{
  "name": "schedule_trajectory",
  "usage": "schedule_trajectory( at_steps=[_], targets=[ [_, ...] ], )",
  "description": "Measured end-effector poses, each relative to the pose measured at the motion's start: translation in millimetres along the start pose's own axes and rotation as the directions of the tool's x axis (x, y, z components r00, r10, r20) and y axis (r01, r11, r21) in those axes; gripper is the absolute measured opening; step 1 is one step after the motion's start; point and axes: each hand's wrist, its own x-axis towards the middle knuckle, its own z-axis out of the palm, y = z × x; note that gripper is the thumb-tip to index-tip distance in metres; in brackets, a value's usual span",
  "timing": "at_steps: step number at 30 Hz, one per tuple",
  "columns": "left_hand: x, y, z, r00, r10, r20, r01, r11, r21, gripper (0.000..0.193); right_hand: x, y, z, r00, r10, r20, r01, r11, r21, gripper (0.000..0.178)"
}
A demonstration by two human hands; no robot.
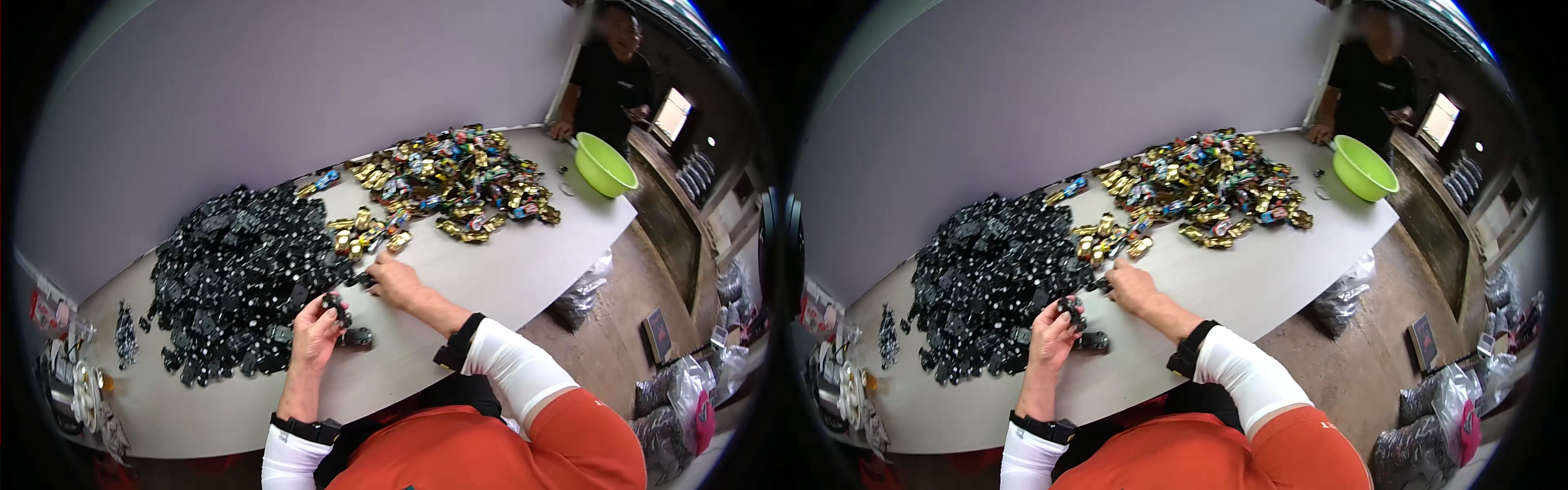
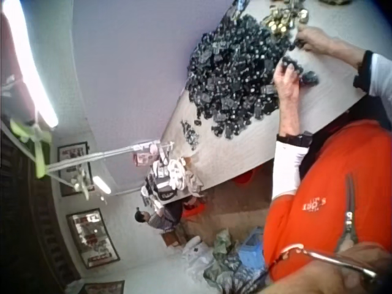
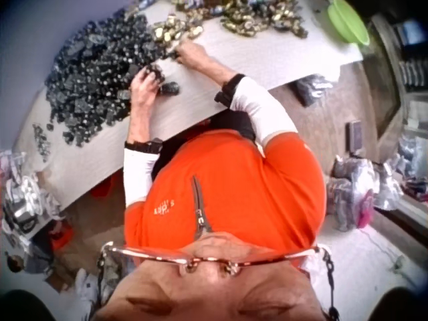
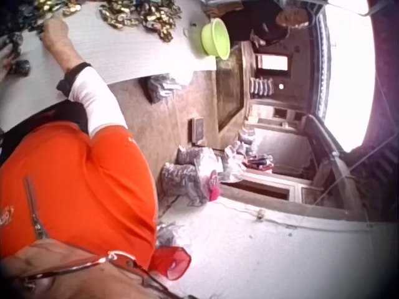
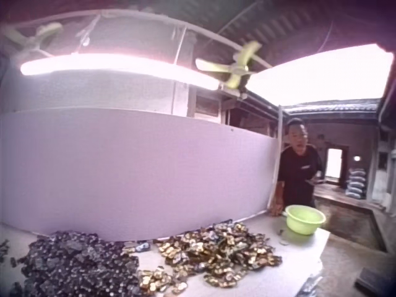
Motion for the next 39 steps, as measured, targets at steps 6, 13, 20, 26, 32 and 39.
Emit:
schedule_trajectory(
  at_steps=[6, 13, 20, 26, 32, 39],
  targets=[
    [0.1, -2.3, -9.1, 1.000, 0.018, 0.013, -0.017, 1.000, -0.009, 0.025, 2.7, -9.8, -13.4, 0.998, 0.007, 0.059, -0.006, 1.000, -0.021, 0.012],
    [-1.1, -4.1, -8.7, 1.000, -0.011, -0.014, 0.011, 1.000, -0.019, 0.025, 9.3, 22.7, -12.0, 0.950, 0.002, -0.312, 0.115, 0.927, 0.357, 0.014],
    [-4.3, 0.1, -10.6, 1.000, 0.014, -0.008, -0.014, 0.999, -0.034, 0.026, 2.9, 59.8, -41.3, 0.987, 0.044, -0.153, -0.059, 0.994, -0.093, 0.020],
    [-15.7, 5.9, -4.6, 1.000, -0.012, 0.026, 0.014, 0.996, -0.083, 0.031, 27.0, 65.3, -19.6, 0.995, -0.006, -0.098, -0.010, 0.988, -0.155, 0.014],
    [-15.5, 7.3, -13.8, 0.988, -0.011, 0.152, 0.053, 0.960, -0.276, 0.040, 10.9, 36.5, -29.8, 0.990, 0.060, -0.129, -0.035, 0.982, 0.188, 0.008],
    [-14.5, 1.1, -10.4, 0.974, -0.048, 0.220, 0.115, 0.947, -0.301, 0.035, 3.7, 44.8, -34.9, 0.941, 0.092, 0.326, -0.193, 0.937, 0.291, 0.017]
  ],
)
